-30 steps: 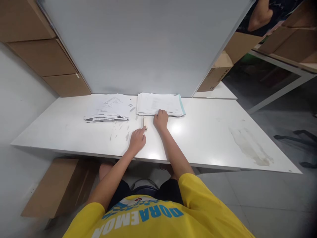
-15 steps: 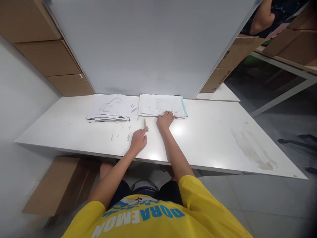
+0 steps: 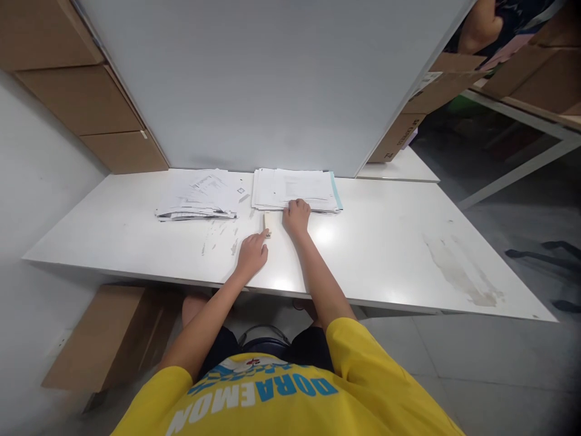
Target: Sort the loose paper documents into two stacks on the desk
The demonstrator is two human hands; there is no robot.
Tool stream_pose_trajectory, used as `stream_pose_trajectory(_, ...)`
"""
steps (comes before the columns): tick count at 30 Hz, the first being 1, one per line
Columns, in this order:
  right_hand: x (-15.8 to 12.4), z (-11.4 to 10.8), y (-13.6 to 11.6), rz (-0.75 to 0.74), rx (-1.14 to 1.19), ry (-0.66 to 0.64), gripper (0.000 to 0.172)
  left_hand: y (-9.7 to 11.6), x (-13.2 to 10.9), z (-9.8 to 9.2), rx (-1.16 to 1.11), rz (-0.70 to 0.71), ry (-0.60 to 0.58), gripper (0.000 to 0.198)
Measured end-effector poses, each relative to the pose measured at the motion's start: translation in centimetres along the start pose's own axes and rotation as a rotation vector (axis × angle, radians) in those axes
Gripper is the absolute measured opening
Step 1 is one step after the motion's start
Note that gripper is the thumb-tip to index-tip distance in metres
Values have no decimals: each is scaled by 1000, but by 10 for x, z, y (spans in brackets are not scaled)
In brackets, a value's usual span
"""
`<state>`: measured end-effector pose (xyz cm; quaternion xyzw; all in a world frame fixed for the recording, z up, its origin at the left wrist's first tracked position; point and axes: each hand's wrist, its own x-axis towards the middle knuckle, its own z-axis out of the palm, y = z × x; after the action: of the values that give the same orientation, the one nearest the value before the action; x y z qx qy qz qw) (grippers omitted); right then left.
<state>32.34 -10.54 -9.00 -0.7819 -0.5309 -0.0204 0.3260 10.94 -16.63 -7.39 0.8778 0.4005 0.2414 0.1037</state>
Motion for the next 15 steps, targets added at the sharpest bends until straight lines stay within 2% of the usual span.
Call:
stream_pose_trajectory(6, -1, 1, 0, -69, -44, -64, 45, 2, -2, 6, -21, -19, -12, 55)
stream_pose_trajectory(10, -16, -2, 12, -135, 41, -8, 49, -2, -6, 8, -223, -141, -42, 58)
stream_pose_trajectory(13, -39, -6, 30, -77, 168, 60, 52, -24, 11, -5, -323, -199, -42, 53)
stream_pose_trajectory(15, -53, -9, 42, 42, 267, 113, 53, -48, 32, -20, -202, -196, 40, 51)
